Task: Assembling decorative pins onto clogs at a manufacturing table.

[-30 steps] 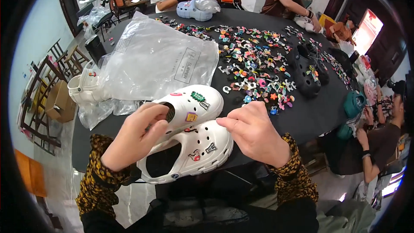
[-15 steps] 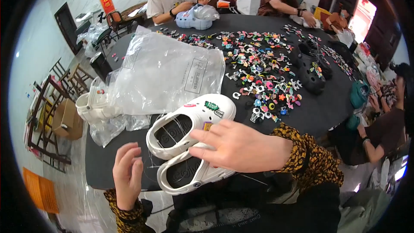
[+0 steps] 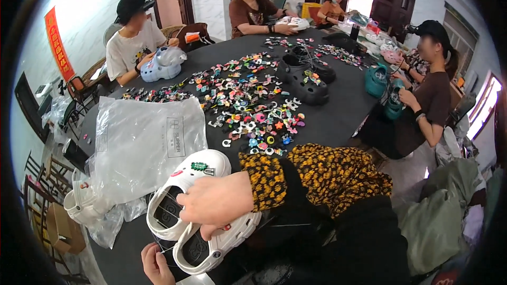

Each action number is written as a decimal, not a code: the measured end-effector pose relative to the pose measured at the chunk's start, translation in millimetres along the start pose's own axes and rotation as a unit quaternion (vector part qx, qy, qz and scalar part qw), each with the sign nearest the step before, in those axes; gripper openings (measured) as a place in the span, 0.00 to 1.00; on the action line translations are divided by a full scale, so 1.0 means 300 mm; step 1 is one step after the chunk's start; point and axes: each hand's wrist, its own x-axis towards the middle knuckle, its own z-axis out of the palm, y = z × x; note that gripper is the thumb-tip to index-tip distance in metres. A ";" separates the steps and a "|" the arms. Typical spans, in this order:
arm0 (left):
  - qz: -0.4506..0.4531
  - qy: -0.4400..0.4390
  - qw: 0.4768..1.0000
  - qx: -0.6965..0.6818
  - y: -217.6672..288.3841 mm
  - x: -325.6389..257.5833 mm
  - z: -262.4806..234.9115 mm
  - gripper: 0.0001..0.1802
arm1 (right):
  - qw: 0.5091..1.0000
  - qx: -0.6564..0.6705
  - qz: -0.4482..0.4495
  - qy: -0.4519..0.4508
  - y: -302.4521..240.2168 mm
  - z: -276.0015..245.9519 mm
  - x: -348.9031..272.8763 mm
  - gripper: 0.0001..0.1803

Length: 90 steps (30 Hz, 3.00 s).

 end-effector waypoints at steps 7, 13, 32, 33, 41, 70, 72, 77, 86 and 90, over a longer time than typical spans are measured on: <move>0.020 0.026 0.999 0.021 -0.012 -0.009 0.029 0.08 | 0.992 -0.122 -0.019 0.030 -0.008 0.057 0.109 0.14; 0.019 0.041 0.999 0.010 0.012 -0.024 0.031 0.09 | 0.964 -0.263 -0.001 -0.042 -0.063 0.051 0.138 0.06; 0.013 0.046 0.999 0.020 0.008 -0.037 0.036 0.09 | 0.942 -0.333 0.006 -0.044 -0.051 -0.008 0.056 0.07; 0.004 0.051 0.999 0.014 0.016 -0.045 0.030 0.09 | 0.944 -0.331 0.005 -0.022 -0.047 -0.023 0.038 0.07; 0.023 0.040 0.999 0.007 0.015 -0.029 0.033 0.08 | 0.925 -0.330 0.161 0.096 0.007 -0.124 -0.269 0.06; 0.038 0.027 0.995 0.091 0.165 0.006 0.233 0.10 | 0.618 -0.222 0.647 0.388 0.714 -0.176 -1.284 0.14; 0.030 0.022 0.994 0.101 0.180 0.008 0.237 0.10 | 0.620 -0.212 0.635 0.408 0.734 -0.151 -1.299 0.15; 0.043 0.020 0.992 0.113 0.198 0.015 0.245 0.10 | 0.589 -0.256 0.575 0.506 0.751 -0.065 -1.323 0.18; 0.060 0.019 0.988 0.141 0.188 0.009 0.250 0.10 | 0.603 -0.279 0.495 0.560 0.642 0.116 -1.314 0.26; 0.073 0.017 0.985 0.156 0.190 0.007 0.254 0.09 | 0.629 -0.249 0.427 0.600 0.605 0.119 -1.298 0.34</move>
